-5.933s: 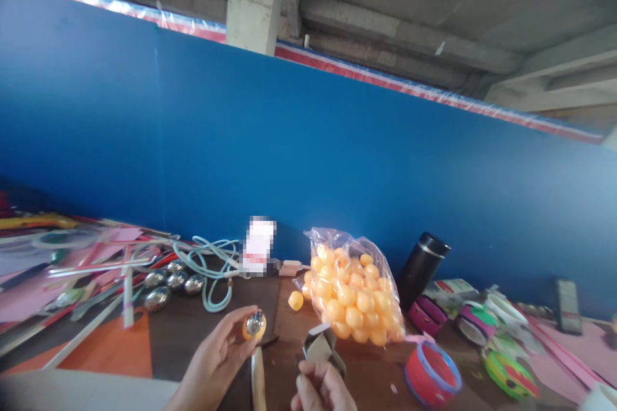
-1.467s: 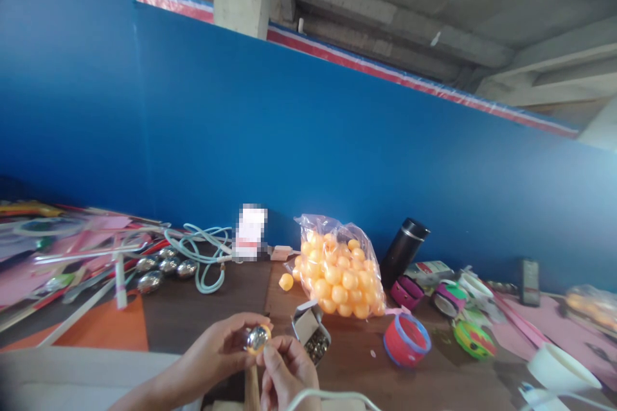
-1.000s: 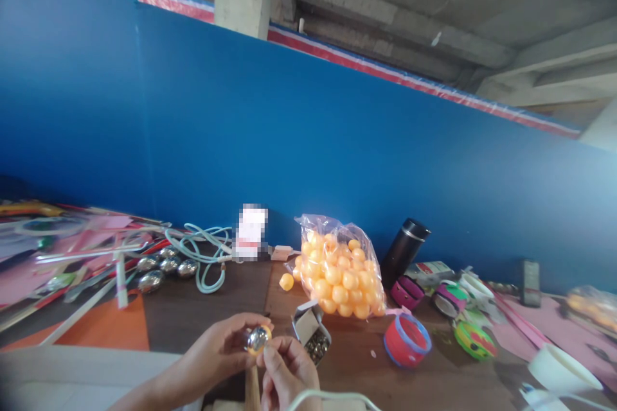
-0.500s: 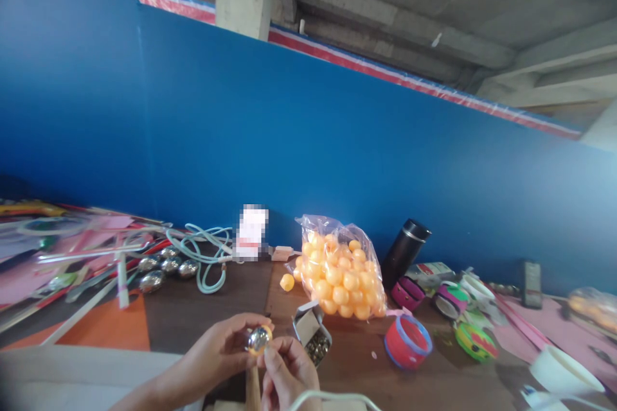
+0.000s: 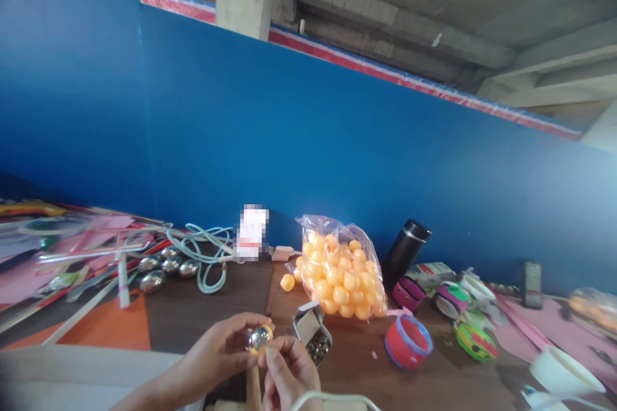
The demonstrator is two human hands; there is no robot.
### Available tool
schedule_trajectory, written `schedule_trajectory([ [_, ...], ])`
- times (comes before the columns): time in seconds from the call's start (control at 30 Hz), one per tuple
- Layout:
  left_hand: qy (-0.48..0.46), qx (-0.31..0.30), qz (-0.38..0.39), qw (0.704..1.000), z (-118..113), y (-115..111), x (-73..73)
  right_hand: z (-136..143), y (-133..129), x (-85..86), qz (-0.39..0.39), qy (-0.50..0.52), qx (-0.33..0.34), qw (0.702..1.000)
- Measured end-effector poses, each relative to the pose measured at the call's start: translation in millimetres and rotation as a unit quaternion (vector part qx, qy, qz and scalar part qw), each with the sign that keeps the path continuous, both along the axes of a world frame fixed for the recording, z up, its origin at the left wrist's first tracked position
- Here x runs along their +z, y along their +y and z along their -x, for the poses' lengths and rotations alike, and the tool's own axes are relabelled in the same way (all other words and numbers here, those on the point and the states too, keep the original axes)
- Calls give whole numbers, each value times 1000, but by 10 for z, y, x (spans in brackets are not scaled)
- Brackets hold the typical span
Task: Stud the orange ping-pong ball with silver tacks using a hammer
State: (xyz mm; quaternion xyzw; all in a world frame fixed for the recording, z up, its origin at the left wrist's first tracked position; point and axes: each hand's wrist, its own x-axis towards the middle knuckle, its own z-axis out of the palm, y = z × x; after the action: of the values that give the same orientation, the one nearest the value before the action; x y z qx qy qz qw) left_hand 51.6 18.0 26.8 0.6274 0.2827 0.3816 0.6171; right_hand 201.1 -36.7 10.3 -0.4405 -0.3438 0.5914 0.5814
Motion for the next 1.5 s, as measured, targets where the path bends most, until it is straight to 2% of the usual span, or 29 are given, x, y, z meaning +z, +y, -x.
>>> schedule_trajectory([
  [0.3,3,-4,-6,1000,1,5,-12,-2,-7,31,-10,3,8,1000],
  [0.87,19,4,-9,1000,5,-4,2,17,-11,34,0,-11,-17,1000],
  [1.17,18,9,-4,1000,-7,-4,-23,15,-4,11,-3,-6,-14,1000],
  [1.5,16,2,-5,1000,7,-5,13,8,4,-12,-2,-2,-5,1000],
])
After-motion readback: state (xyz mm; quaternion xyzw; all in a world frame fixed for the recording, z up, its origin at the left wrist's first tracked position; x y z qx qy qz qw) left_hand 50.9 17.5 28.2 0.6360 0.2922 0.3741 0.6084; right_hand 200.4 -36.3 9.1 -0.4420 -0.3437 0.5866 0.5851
